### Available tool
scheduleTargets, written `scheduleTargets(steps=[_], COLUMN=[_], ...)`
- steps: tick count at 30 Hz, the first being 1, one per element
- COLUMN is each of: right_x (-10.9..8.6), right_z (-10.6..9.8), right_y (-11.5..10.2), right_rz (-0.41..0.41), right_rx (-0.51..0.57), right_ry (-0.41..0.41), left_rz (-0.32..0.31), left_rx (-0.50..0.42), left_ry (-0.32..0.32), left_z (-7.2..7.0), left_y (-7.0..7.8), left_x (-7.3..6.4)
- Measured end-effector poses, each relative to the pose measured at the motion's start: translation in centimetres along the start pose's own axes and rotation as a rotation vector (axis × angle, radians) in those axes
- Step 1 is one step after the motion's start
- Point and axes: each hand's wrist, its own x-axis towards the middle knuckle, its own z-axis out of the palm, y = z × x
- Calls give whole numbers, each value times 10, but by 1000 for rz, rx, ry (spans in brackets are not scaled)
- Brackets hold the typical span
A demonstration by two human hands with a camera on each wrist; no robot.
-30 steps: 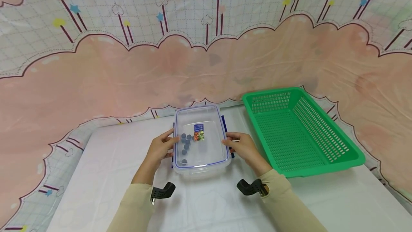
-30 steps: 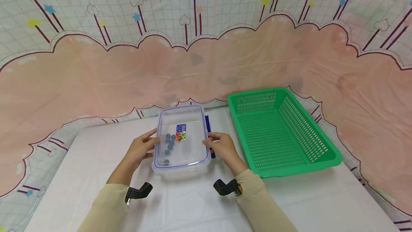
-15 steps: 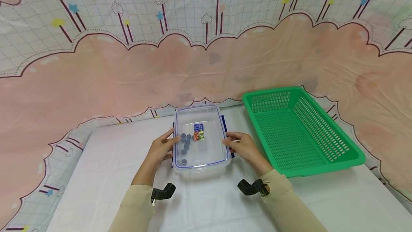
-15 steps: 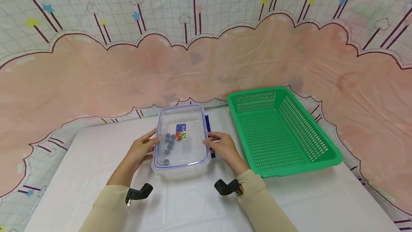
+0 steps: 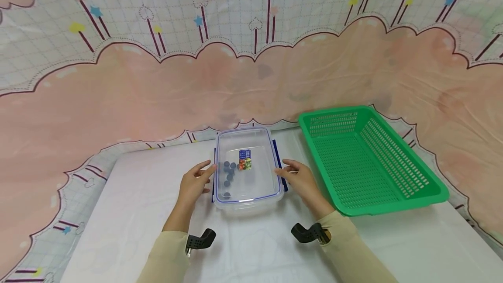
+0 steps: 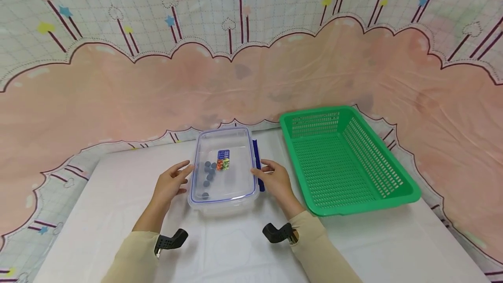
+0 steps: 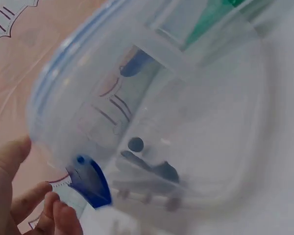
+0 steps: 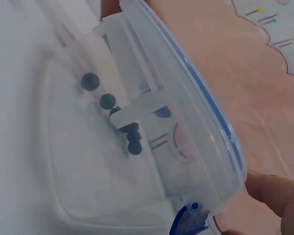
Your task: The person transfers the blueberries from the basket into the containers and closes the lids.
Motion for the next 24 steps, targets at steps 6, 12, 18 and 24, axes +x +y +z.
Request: scheduleTargets(steps=[6, 12, 18, 24], right_x=[-2, -1, -2, -2], right_z=[-3, -4, -5, -5], right_y=[3, 4, 1, -1], right_rz=[87, 140, 81, 12], right_rx=[4, 73, 52, 15], right_ry=[-65, -132, -71, -36], left_rz=[-84, -129, -114, -62], left_rx=[-60, -195, -162, -109], left_ry=[-88, -150, -77, -18], left_z=[2, 12, 9, 4], left_y=[-18, -22, -21, -17], left_x=[-9, -14, -18, -20])
